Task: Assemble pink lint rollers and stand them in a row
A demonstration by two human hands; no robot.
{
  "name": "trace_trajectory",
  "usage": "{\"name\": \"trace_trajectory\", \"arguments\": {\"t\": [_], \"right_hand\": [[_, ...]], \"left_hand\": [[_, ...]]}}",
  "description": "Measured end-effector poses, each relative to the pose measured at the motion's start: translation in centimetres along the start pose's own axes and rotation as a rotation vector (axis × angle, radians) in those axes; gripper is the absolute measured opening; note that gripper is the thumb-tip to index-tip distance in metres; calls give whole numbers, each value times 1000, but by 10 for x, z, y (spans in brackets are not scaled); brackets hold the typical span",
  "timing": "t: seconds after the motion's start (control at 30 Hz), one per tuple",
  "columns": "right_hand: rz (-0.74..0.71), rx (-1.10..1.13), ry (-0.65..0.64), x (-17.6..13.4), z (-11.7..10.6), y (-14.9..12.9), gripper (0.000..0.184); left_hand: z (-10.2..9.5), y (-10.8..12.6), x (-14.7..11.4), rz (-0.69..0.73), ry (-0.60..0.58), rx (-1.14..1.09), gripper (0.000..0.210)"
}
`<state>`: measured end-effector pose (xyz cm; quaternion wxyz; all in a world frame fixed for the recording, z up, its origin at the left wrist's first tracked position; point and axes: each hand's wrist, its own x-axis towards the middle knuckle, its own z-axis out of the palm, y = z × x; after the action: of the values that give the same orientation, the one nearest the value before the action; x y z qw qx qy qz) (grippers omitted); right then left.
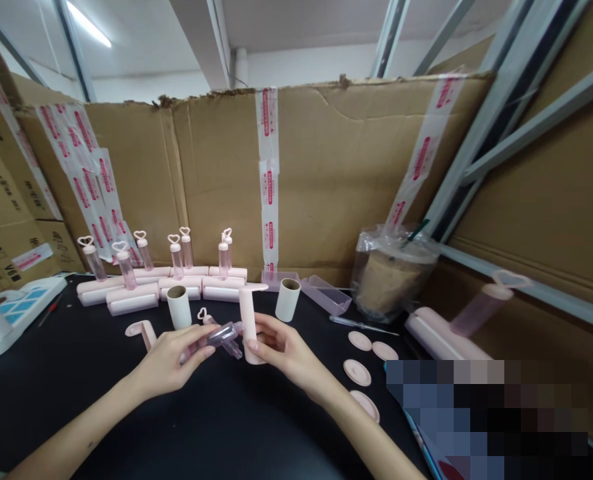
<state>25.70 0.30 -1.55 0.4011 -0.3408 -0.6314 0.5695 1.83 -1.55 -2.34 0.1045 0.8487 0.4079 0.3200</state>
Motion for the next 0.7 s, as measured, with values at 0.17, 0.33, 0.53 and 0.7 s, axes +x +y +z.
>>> {"name": "trace_trajectory", "arguments": {"t": [0.17,0.33,0.53,0.7], "right_hand": [[-27,-75,5,-2,1,-3,54],[-58,-183,-29,-5,-2,-12,58],[-109,-369,17,-5,-6,-11,54],[-138,-465,18,-4,-5,-9,53]], "left_hand": [[-2,-1,1,1,-27,-76,32],[-4,-1,1,-28,-46,-109,34],[-4,-1,2,-62,-95,-169,35],[-1,-2,2,-60,-144,-198,33]]}}
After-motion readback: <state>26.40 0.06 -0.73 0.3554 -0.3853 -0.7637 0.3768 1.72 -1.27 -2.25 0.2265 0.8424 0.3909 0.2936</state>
